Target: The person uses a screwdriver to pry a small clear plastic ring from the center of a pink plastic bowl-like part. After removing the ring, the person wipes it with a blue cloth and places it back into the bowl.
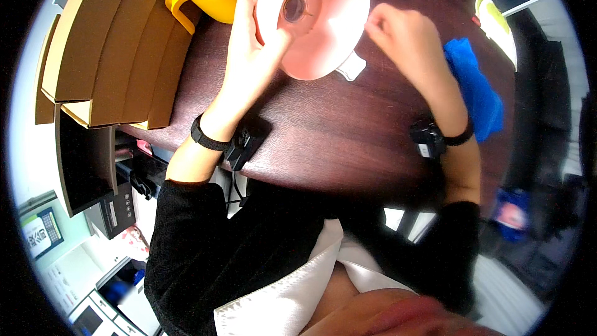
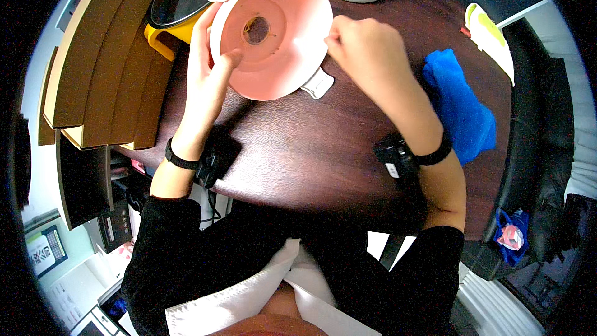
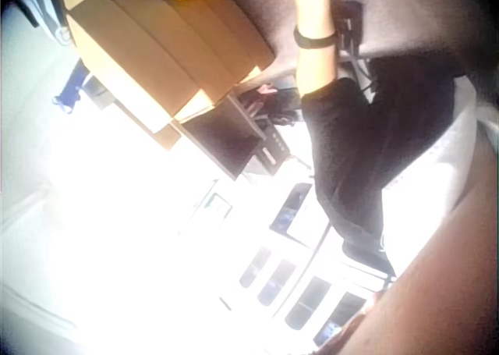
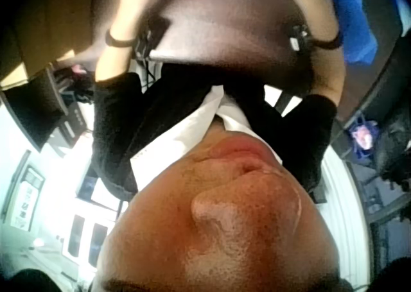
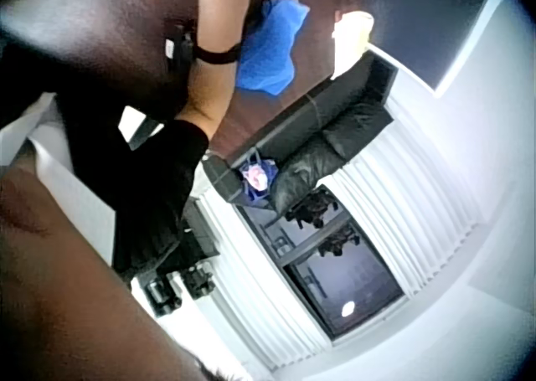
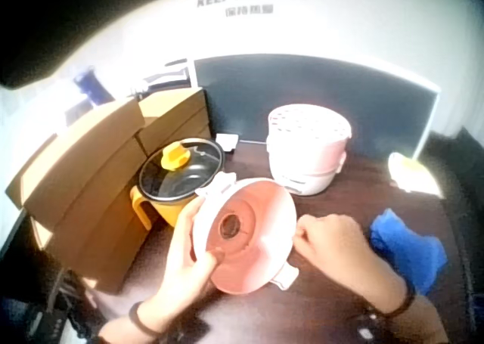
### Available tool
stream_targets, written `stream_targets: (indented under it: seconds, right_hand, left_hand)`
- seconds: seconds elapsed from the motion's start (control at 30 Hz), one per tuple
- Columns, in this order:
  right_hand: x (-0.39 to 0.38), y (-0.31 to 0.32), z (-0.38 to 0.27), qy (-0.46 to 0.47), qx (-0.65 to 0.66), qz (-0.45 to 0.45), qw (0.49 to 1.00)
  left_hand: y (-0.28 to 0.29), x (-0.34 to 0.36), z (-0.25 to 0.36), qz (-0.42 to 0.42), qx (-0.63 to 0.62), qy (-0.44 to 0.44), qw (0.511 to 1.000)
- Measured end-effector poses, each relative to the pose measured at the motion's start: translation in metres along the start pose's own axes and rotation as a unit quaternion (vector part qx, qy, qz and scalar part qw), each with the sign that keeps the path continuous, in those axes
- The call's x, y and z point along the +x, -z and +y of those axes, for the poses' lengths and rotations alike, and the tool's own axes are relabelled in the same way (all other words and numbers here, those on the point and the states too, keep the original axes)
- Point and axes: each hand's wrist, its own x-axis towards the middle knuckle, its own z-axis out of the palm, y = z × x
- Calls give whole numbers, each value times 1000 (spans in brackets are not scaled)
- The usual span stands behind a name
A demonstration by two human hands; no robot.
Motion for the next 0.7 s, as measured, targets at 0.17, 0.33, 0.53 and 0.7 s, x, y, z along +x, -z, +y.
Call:
stream_targets:
  seconds: [0.17,0.33,0.53,0.7]
  right_hand:
    - [-2,17,21,26,5,9,1000]
    - [-11,44,13,-20,42,21,999]
    - [-59,32,36,-218,-44,-29,975]
    - [-80,4,42,-176,-82,-88,977]
  left_hand:
    - [0,2,3,4,-9,20,1000]
    - [2,3,2,3,-4,13,1000]
    - [3,6,0,7,17,-8,1000]
    - [6,7,-8,1,-36,2,999]
